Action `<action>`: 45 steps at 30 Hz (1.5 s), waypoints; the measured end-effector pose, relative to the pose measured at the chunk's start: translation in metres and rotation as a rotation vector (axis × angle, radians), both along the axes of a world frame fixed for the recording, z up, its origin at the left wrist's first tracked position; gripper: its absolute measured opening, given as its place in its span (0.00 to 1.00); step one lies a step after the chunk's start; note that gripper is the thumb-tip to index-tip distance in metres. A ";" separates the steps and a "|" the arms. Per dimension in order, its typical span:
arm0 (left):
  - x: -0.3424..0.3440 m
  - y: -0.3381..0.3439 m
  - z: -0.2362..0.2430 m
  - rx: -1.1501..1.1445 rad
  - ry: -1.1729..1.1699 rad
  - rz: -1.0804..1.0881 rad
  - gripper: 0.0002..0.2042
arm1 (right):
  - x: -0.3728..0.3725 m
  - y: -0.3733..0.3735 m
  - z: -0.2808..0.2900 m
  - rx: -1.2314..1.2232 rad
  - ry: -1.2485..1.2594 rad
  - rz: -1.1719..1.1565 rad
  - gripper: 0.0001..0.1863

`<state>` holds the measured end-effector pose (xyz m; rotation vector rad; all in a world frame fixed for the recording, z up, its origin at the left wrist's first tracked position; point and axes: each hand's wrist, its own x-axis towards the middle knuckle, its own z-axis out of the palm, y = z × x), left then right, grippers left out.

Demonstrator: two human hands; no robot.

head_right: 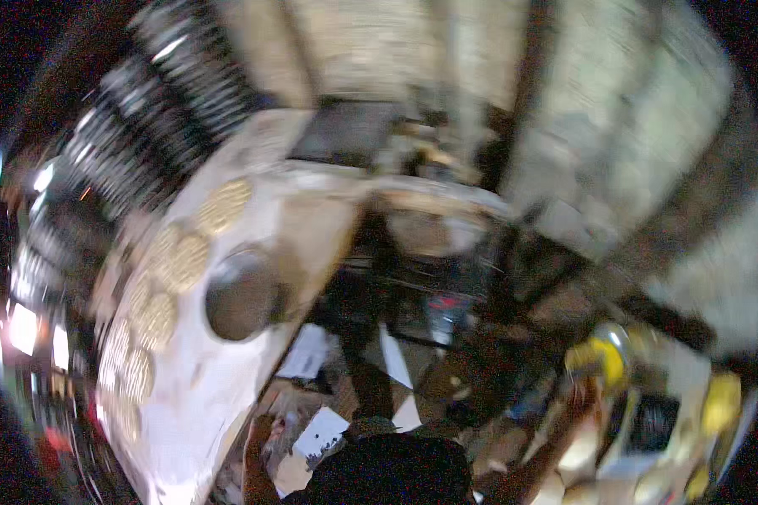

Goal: The recorder prepares dough, applies a wash, and uses a manual press to shape flatbreads in a bakery production area.

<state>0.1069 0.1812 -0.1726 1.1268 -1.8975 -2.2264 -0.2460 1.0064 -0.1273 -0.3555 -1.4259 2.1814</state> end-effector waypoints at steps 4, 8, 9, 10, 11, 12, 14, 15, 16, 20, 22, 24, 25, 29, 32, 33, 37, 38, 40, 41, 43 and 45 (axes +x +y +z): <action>-0.142 0.004 0.092 -0.250 -0.257 0.069 0.16 | -0.011 -0.100 0.028 -0.447 0.151 0.406 0.26; -0.164 -0.071 0.063 -0.303 0.157 0.479 0.24 | -0.051 -0.400 0.168 -0.090 -0.128 0.621 0.17; -0.212 -0.059 0.109 -0.551 -0.010 0.315 0.26 | -0.060 -0.445 0.196 -0.084 -0.174 0.619 0.14; -0.216 -0.074 0.091 -0.856 -0.131 0.383 0.31 | -0.071 -0.496 0.214 0.014 -0.169 0.796 0.13; -0.148 -0.105 0.039 -1.097 -0.346 0.295 0.36 | -0.061 -0.577 0.228 0.083 -0.178 1.104 0.13; -0.249 -0.078 0.099 -0.669 -0.282 0.370 0.41 | -0.077 -0.596 0.251 0.259 -0.050 1.109 0.13; -0.277 -0.065 0.112 -0.660 -0.327 0.469 0.47 | -0.091 -0.676 0.260 0.449 0.063 1.249 0.10; -0.281 -0.065 0.113 -0.699 -0.363 0.528 0.47 | -0.092 -0.720 0.264 0.553 0.106 1.312 0.08; -0.280 -0.062 0.109 -0.757 -0.390 0.561 0.46 | -0.101 -0.759 0.260 0.561 0.123 1.369 0.08; -0.262 -0.070 0.116 -0.841 -0.364 0.611 0.43 | -0.128 -0.863 0.209 1.021 0.207 1.855 0.05; -0.241 -0.066 0.103 -0.889 -0.397 0.642 0.42 | -0.140 -0.908 0.182 1.103 0.178 2.100 0.05; -0.218 -0.067 0.095 -0.943 -0.423 0.645 0.40 | -0.157 -0.940 0.145 1.175 0.281 2.169 0.06; -0.211 -0.061 0.098 -0.964 -0.410 0.643 0.37 | -0.157 -0.958 0.146 1.173 0.295 2.204 0.06; -0.229 -0.065 0.103 -1.027 -0.453 0.741 0.27 | -0.100 -0.978 0.140 1.133 1.499 1.571 0.05; -0.231 -0.071 0.113 -0.994 -0.435 0.803 0.21 | -0.094 -0.922 0.117 0.943 1.478 2.052 0.05; -0.235 -0.074 0.116 -0.954 -0.412 0.814 0.21 | -0.109 -0.904 0.102 0.831 1.447 2.264 0.05; -0.233 -0.068 0.118 -0.889 -0.430 0.822 0.20 | -0.180 -0.929 0.159 1.072 0.420 2.787 0.06; -0.232 -0.068 0.118 -0.865 -0.439 0.811 0.21 | -0.194 -0.947 0.162 1.186 0.346 2.661 0.06; -0.229 -0.073 0.113 -0.854 -0.438 0.804 0.21 | -0.201 -0.987 0.184 1.301 0.531 2.223 0.10; -0.234 -0.076 0.112 -0.837 -0.429 0.795 0.21 | -0.194 -0.997 0.182 1.243 0.836 2.001 0.08; -0.242 -0.087 0.113 -0.821 -0.403 0.824 0.20 | -0.169 -0.993 0.157 1.281 1.393 1.663 0.09; -0.236 -0.092 0.105 -0.793 -0.379 0.852 0.19 | -0.122 -0.955 0.143 1.305 1.539 1.864 0.08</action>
